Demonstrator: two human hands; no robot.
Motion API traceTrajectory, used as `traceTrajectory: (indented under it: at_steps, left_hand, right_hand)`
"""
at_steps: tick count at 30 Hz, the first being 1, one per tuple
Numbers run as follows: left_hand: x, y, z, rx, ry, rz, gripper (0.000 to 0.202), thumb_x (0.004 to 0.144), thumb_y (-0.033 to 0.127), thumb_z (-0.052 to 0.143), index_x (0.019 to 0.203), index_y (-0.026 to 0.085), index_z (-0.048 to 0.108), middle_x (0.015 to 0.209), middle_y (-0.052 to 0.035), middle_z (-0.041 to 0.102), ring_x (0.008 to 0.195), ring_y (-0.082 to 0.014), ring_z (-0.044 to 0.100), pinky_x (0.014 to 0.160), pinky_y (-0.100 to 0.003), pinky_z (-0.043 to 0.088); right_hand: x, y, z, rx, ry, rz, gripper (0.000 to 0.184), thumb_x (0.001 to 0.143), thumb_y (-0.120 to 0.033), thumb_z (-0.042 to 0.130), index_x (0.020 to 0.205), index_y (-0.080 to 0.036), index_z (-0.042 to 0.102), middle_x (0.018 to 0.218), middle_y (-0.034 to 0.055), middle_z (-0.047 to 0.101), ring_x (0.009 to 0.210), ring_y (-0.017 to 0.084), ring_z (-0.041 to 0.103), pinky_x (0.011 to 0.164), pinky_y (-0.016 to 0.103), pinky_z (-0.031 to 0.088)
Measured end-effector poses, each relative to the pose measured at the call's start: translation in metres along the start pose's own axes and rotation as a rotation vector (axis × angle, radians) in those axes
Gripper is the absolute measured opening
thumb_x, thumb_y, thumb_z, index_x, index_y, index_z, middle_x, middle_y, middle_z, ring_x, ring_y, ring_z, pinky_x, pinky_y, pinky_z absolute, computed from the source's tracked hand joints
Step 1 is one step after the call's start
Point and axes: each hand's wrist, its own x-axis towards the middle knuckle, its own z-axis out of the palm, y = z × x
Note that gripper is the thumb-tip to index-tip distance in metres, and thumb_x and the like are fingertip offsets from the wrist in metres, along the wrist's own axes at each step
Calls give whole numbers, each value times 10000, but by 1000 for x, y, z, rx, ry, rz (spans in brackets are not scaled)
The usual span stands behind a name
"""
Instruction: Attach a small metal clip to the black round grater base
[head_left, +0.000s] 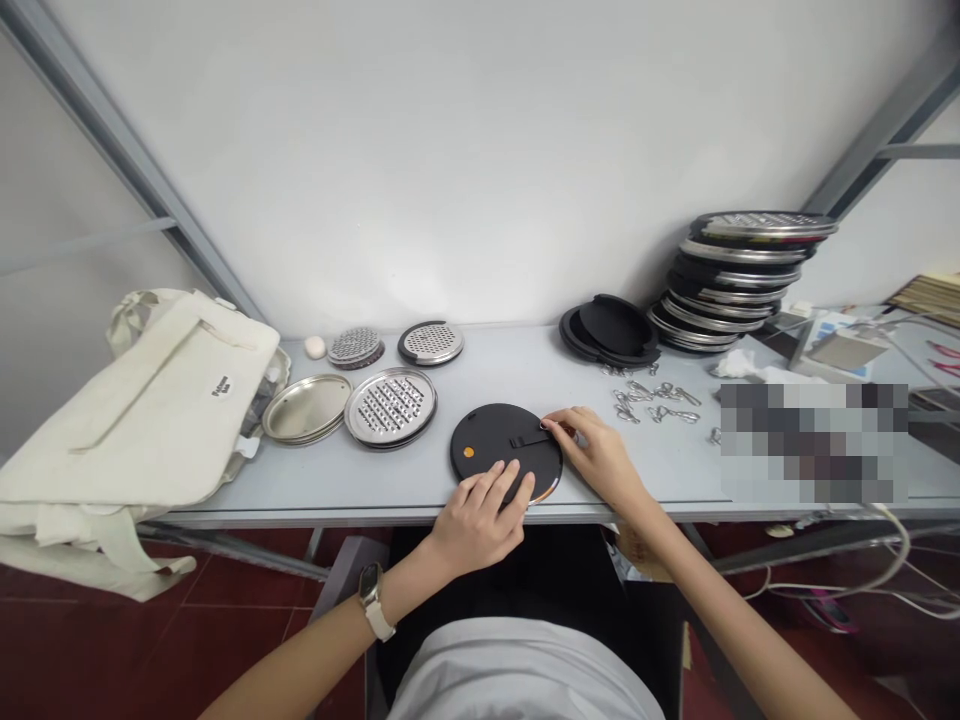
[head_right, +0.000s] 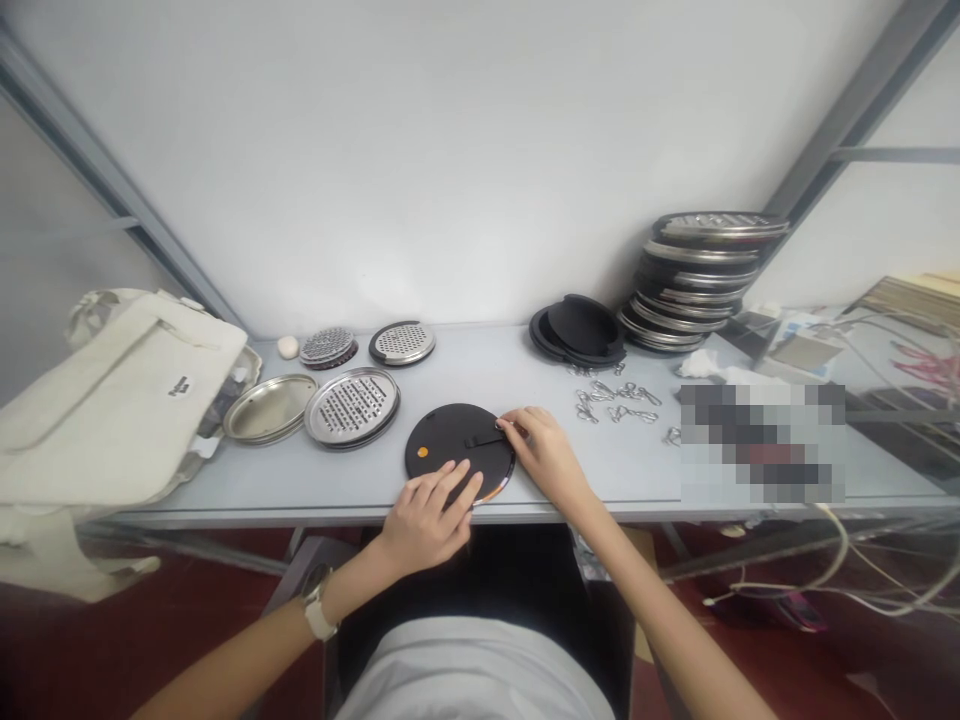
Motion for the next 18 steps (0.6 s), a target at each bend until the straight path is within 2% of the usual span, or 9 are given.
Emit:
traceTrajectory:
  at_steps: [4,10,18]
  left_hand:
    - [-1,0,1,20,5,8,457,849,290,521,1292,186,558,1314,-65,568,1168,-210,540,903,-304,417]
    - [-7,-2,9,159,87,129,474,852,365,500,1272,155,575,1312,-103,565,1204,-238,518,965,-311,389]
    - [-8,-1,9,168,98,134,472,853,384,490,1266,174,581,1311,-98,566,1201,-238,516,961,-311,390]
  right_hand:
    - [0,1,1,41,2,26,155,956,-279,464,962,-218,606,894,55,653,827,207,598,764,325,463]
    - [-1,1,1,20,-60,77,164,961,-312,448,918,-213,573,761,27,609,682,179,559,658,295,445]
    - [-2,-1,-1,25,-115,80,169,975,-317,409,879,-224,513,626,-32,509,549,145,483,573,255,398]
